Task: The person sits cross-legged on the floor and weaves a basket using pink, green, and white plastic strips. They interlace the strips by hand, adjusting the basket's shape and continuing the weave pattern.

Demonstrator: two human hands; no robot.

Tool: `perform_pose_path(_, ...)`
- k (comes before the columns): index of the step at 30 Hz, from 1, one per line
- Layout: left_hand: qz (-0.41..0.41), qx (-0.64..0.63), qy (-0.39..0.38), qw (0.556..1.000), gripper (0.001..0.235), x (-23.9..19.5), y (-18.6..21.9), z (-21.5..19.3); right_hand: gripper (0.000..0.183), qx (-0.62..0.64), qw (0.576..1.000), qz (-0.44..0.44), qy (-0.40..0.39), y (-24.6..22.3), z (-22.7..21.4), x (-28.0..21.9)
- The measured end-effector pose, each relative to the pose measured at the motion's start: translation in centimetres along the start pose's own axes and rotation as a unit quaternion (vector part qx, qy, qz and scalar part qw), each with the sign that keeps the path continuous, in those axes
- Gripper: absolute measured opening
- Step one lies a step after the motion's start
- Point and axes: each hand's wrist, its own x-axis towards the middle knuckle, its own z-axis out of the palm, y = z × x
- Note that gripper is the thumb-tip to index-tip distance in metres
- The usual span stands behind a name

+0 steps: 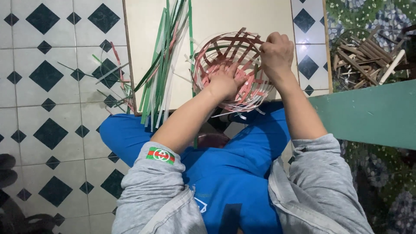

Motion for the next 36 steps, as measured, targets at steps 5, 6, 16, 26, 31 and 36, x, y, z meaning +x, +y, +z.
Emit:
perform_pose_path(5,0.001,0.006,-0.011,1.0,0.087,-0.2,0.0,-0.2,0.012,-0.056,0.989,0.015,-0.139,-1.0,-2.2,0.6)
perform_pose_path(6,0.0,0.002,-0.015,1.0,0.088,-0.1,0.0,-0.3,0.017,-0.083,0.978,0.038,-0.185,-1.4,-2.4,0.9)
perform_pose_path(16,0.033,-0.032,0.051,0.998,0.051,0.9,-0.6,0.8,0.006,-0.054,0.995,-0.03,0.084,0.5,-0.2,-0.7)
perform_pose_path(26,-0.001,-0.074,0.129,0.989,0.053,2.2,0.1,2.7,0.023,0.058,0.99,0.127,-0.024,-0.4,-2.6,-3.0)
perform_pose_path(31,-0.038,-0.109,0.132,0.985,0.063,2.5,0.7,3.0,0.015,0.014,0.988,0.135,-0.075,-1.0,-2.4,-3.1)
perform_pose_path(36,-0.049,-0.096,0.131,0.986,0.068,5.5,-0.5,3.9,0.012,0.045,0.978,0.161,-0.127,-0.8,-1.3,-3.1)
